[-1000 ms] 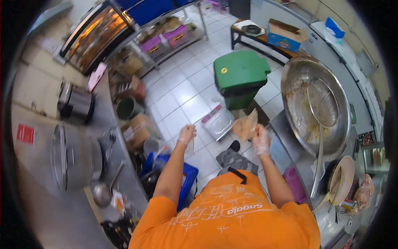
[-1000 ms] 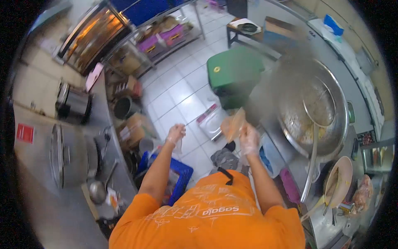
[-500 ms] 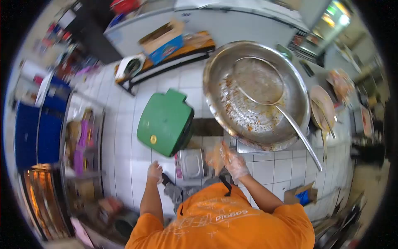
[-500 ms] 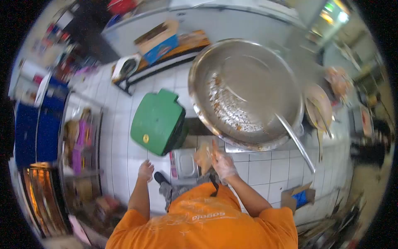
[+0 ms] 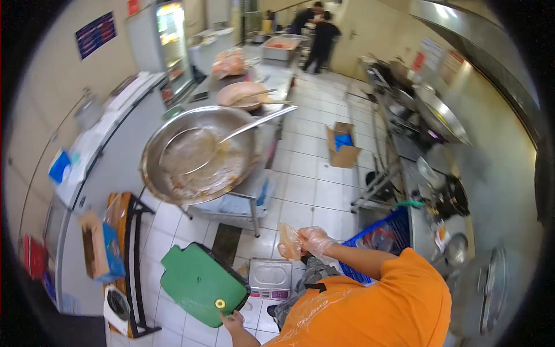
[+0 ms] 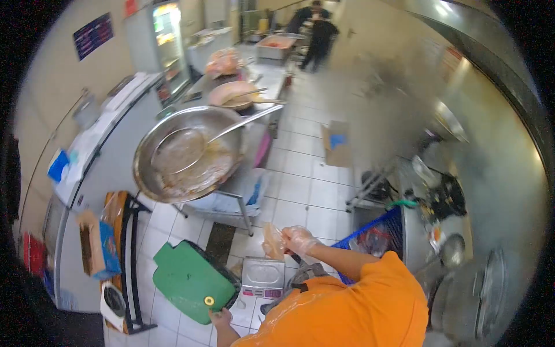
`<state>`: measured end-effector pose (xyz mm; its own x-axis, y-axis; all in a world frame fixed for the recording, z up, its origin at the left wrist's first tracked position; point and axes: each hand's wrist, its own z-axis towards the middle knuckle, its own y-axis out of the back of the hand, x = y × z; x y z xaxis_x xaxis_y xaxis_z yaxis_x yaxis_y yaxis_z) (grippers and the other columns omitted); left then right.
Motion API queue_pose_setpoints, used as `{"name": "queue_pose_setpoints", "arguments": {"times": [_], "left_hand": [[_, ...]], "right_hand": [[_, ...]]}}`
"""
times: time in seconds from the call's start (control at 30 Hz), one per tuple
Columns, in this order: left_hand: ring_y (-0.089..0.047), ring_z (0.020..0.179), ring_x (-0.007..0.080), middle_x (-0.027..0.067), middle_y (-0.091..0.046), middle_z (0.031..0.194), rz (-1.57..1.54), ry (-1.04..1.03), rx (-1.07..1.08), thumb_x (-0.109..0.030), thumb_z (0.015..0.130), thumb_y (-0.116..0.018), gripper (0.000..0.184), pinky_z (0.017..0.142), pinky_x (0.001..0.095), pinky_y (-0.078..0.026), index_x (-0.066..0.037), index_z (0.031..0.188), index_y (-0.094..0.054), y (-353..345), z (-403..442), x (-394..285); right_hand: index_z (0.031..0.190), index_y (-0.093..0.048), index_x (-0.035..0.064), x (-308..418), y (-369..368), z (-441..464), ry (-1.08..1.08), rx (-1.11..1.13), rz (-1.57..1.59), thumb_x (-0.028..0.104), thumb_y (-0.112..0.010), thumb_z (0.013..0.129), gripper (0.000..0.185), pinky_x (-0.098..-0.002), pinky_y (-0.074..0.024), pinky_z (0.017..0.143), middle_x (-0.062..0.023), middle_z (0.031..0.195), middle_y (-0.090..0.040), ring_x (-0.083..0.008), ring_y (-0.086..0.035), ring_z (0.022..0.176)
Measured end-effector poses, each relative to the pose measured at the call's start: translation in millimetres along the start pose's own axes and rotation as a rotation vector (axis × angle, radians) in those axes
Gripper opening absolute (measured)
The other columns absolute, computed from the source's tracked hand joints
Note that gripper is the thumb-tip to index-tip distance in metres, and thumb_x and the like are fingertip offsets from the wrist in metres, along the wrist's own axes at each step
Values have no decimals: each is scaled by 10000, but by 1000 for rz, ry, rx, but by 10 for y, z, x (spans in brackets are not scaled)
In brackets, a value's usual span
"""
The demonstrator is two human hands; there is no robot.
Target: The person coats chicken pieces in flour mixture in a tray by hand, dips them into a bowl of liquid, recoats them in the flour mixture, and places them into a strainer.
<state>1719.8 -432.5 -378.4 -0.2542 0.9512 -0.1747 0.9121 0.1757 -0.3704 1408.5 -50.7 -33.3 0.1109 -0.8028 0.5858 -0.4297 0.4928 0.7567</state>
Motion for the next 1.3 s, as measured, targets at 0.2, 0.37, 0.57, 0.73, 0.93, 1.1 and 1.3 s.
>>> {"name": "queue_pose_setpoints", "arguments": {"times": [0.2,0.37,0.57,0.73,0.93,1.1,1.3], "left_hand": [[-562,797,193,3,-655,1077,474,-68,30,-649,897,-529,544,600,305,-467,-195,1186,-600,-252,-554,-75],[-467,653,129,-16,-438,731,486,-298,13,-536,939,-616,379,612,301,-486,-163,972,-559,-1222,-1983,-438],[-405,557,126,-27,-391,634,590,-549,174,-405,973,-619,354,567,310,-443,-176,759,-456,-1891,-2602,-867],[-515,573,216,59,-525,660,782,-501,246,-352,977,-567,334,526,378,-447,-94,780,-491,-1595,-2557,-799],[-630,664,203,91,-610,762,1244,-307,196,-316,909,-593,291,548,336,-508,-26,898,-594,-998,-2631,-110],[-627,663,187,98,-612,843,1258,-393,169,-310,908,-604,305,581,309,-536,-9,961,-592,-1573,-2573,398],[-513,587,135,41,-529,743,1035,-441,384,-251,949,-600,233,498,262,-398,-30,887,-561,-3264,-2404,1753]], "right_hand": [[936,-652,50,-425,-789,-223,-19,-208,68,221,-521,979,220,-434,-546,685,-154,828,-709,-300,-707,773],[940,-662,54,375,-1133,-283,-62,-152,391,196,-583,944,162,-443,-535,697,-185,835,-691,-275,-712,828],[983,-681,17,1093,-2254,-43,389,59,428,246,-634,891,251,-460,-556,742,-234,920,-698,-323,-716,869],[867,-735,24,717,-2215,353,487,330,-18,219,-578,762,272,-461,-560,747,-254,870,-694,-380,-708,823],[924,-725,93,-251,149,907,205,-60,285,309,-649,922,229,-366,-545,686,-69,810,-722,-167,-660,741],[889,-681,56,97,2651,1976,504,-422,265,201,-615,945,169,-328,-507,651,-77,748,-651,-146,-608,703],[1078,-717,101,637,3655,3339,442,-394,-605,488,-746,820,466,-446,-559,825,-160,1072,-714,-280,-685,1025]]}}
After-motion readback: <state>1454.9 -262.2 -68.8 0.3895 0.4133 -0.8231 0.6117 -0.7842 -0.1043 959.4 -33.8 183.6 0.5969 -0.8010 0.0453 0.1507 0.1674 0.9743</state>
